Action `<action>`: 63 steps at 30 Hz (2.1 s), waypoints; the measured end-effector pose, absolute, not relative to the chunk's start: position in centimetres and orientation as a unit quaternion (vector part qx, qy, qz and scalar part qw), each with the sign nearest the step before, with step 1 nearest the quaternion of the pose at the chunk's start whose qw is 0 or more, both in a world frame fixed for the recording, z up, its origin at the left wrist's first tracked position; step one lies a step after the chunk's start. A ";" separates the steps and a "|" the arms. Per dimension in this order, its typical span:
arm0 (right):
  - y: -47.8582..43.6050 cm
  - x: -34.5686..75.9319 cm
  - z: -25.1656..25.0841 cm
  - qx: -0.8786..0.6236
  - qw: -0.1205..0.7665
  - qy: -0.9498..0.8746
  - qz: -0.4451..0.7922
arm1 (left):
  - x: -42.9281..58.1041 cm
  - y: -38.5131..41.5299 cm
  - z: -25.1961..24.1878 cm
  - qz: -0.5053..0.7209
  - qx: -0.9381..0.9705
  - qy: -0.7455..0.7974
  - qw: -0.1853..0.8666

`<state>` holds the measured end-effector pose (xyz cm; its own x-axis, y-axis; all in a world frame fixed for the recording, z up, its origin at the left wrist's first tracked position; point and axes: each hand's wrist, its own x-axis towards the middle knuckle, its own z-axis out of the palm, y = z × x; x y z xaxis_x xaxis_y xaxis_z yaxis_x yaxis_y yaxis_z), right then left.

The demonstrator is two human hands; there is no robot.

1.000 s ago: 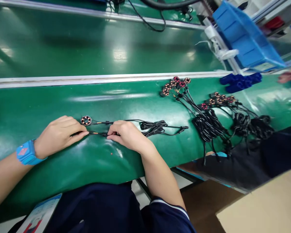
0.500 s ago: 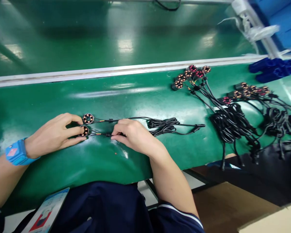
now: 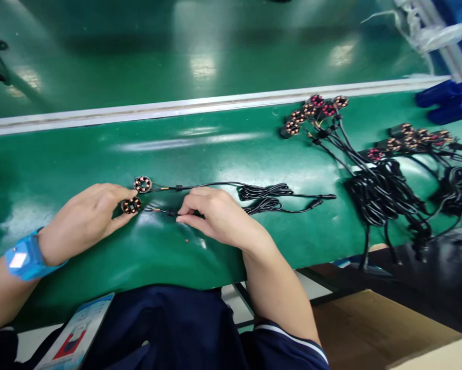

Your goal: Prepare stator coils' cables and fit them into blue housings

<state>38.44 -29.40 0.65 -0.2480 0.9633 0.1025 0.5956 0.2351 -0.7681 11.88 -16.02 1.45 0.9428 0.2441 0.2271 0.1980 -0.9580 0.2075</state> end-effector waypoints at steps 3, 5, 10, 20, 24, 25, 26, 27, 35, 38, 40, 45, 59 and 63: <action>-29.4 38.8 0.6 -0.546 0.293 -0.717 0.320 | 11.5 -14.4 0.7 0.134 0.965 0.105 0.201; -29.3 38.9 0.6 -0.549 0.289 -0.715 0.323 | 11.5 -13.5 0.5 0.117 0.961 0.076 0.237; -29.2 38.7 0.5 -0.546 0.283 -0.720 0.322 | 11.8 -12.8 0.3 0.069 0.965 0.054 0.246; -28.9 38.6 -0.8 -0.560 0.237 -0.720 0.336 | 11.9 -12.8 1.0 0.060 0.946 0.083 0.306; -29.0 38.5 -0.4 -0.563 0.246 -0.710 0.344 | 12.3 -13.0 0.5 0.159 0.927 0.138 0.312; -29.0 38.5 -0.2 -0.566 0.261 -0.705 0.338 | 12.5 -12.9 0.3 0.184 0.923 0.156 0.301; -29.0 38.5 -0.2 -0.573 0.280 -0.701 0.319 | 12.6 -12.7 0.1 0.200 0.920 0.172 0.289; -29.0 38.5 -0.2 -0.584 0.300 -0.698 0.287 | 12.8 -12.5 -0.1 0.204 0.920 0.184 0.279; -28.1 39.0 -1.6 -0.647 0.231 -0.715 0.130 | 14.0 -11.9 -0.7 0.129 0.907 0.207 0.342; -28.2 38.8 -1.3 -0.640 0.243 -0.719 0.115 | 13.8 -12.4 -0.1 0.149 0.938 0.178 0.256; -28.3 38.7 -0.9 -0.637 0.252 -0.720 0.108 | 13.5 -12.5 0.4 0.144 0.962 0.136 0.188; -28.5 38.7 -0.5 -0.633 0.271 -0.720 0.092 | 13.0 -12.4 1.1 0.099 0.976 0.089 0.170; -28.6 38.9 -0.5 -0.611 0.288 -0.733 0.073 | 12.7 -12.5 0.8 0.162 0.955 0.086 0.233; -28.6 39.0 -0.6 -0.610 0.284 -0.737 0.072 | 12.4 -12.7 -0.2 0.210 0.932 0.125 0.267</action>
